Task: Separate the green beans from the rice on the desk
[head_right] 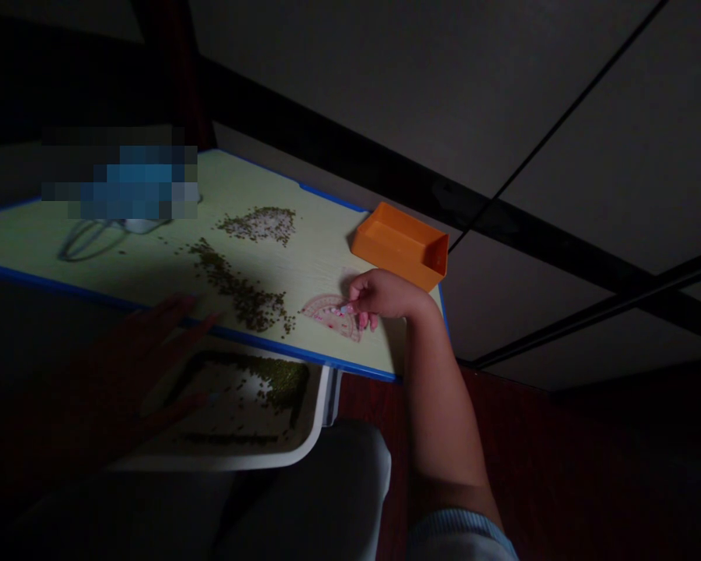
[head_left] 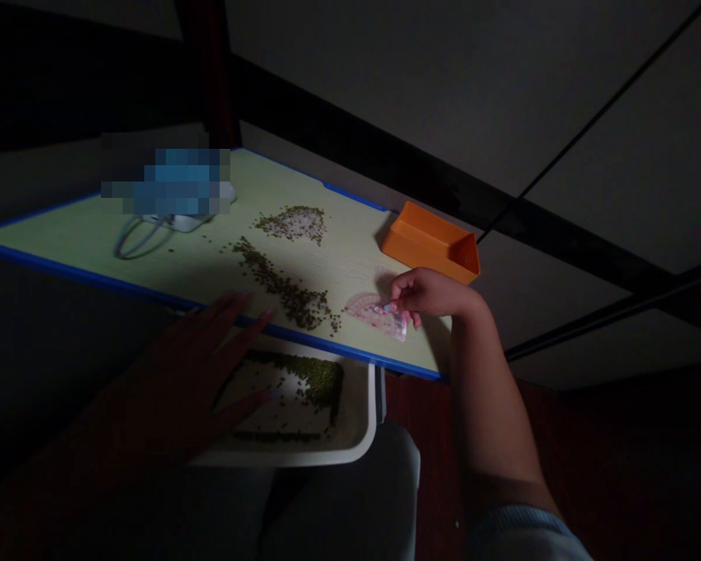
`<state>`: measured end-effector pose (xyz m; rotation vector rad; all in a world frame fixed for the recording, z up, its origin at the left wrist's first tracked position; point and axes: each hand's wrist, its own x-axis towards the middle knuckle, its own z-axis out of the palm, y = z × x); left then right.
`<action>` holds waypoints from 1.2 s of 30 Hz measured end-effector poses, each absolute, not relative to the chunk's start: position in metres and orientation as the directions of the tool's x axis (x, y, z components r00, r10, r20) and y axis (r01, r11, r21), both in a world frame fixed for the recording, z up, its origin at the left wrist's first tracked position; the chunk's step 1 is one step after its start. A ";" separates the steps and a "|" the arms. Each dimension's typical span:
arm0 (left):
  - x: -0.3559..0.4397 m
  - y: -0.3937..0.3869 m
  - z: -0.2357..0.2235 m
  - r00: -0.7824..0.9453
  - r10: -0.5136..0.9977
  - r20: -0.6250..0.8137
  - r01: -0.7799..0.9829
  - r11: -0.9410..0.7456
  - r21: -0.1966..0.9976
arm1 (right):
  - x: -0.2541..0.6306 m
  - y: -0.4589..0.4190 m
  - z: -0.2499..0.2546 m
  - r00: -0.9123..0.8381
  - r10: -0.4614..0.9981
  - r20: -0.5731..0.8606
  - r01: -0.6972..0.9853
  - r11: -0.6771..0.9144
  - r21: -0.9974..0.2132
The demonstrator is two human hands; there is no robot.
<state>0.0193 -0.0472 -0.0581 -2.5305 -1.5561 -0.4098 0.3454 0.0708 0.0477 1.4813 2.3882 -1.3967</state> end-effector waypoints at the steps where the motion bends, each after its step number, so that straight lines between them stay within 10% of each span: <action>1: 0.019 -0.047 -0.058 0.426 0.851 0.306 0.891 -0.454 0.025 | 0.346 0.071 0.048 -0.545 0.726 -0.420 0.727 0.159 -0.668; 24: 0.019 -0.046 -0.060 0.427 0.860 0.280 0.897 -0.443 -0.009 | 0.331 0.082 0.021 -0.499 0.866 -0.028 0.650 0.353 -0.673; 36: 0.019 -0.047 -0.058 0.434 0.847 0.306 0.891 -0.454 -0.006 | 0.340 0.076 0.034 -0.623 0.743 -0.243 0.631 0.294 -0.718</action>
